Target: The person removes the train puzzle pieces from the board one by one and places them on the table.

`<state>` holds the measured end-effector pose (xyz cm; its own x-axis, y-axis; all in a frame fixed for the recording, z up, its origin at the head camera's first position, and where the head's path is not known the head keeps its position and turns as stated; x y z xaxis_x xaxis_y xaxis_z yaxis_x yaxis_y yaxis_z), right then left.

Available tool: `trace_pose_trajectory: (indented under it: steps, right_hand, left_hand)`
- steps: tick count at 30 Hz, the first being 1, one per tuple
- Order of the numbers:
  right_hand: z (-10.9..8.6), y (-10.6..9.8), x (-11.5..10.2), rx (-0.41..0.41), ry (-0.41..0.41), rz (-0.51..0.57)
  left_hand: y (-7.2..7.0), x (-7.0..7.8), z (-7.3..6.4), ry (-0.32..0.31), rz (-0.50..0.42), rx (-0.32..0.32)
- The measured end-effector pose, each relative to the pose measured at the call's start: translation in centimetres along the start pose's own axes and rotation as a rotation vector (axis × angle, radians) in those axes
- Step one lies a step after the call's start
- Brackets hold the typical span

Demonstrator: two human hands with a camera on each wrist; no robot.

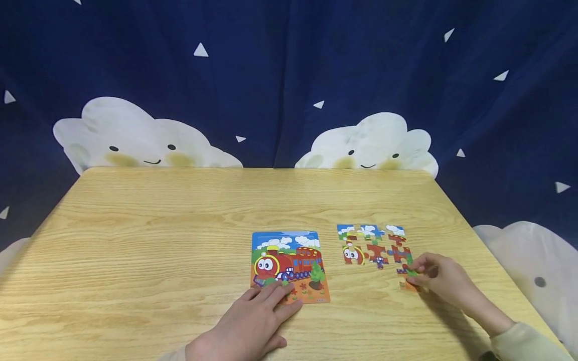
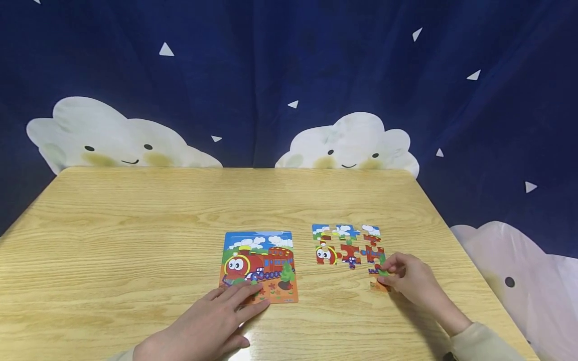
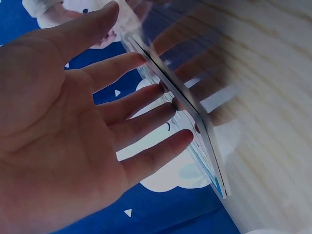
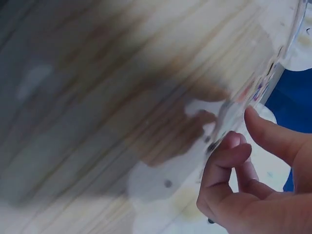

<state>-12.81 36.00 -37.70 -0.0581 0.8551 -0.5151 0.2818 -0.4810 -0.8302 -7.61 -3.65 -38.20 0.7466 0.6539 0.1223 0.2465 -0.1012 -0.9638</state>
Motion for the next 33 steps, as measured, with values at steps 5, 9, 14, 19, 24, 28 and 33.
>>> trace_pose_trajectory:
  steps: [5, 9, 14, 19, 24, 28, 33]
  right_hand:
    - [0.6, 0.7, -2.1, 0.02, -0.052, 0.084]
    - [1.4, 2.0, -4.4, -0.021, -0.116, 0.233]
    - [2.6, 3.9, -7.8, -0.142, -0.239, 0.389]
    - [3.6, 5.9, -10.9, -0.287, -0.32, 0.461]
    - [4.1, 7.0, -13.1, -0.333, -0.342, 0.498]
    - [4.2, 7.4, -14.0, -0.314, -0.364, 0.531]
    - [4.5, 7.8, -14.9, -0.333, -0.345, 0.571]
  left_hand:
    - [0.2, -0.1, 0.0, -0.008, 0.001, -0.025]
    - [0.3, -0.2, -0.1, -0.011, 0.02, -0.018]
    - [0.4, -0.3, -0.3, -0.006, 0.023, -0.01]
    - [0.8, -0.9, -1.3, -0.014, -0.007, -0.026]
    - [1.3, -1.6, -2.3, -0.024, 0.002, 0.011]
    - [1.6, -1.9, -2.7, -0.036, 0.011, 0.024]
    - [1.8, -2.0, -2.5, -0.04, 0.028, 0.022]
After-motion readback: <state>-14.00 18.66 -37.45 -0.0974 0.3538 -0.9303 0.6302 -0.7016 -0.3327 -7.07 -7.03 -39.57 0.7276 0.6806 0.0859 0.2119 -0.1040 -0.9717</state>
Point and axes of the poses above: each hand's wrist, its own z-axis towards the middle knuckle, its own y-axis out of the palm, x = y × z, the point moved 1 cm from there along z, towards the middle knuckle, and after that the axes turned 13 degrees about -x, right-handed, at the moved point
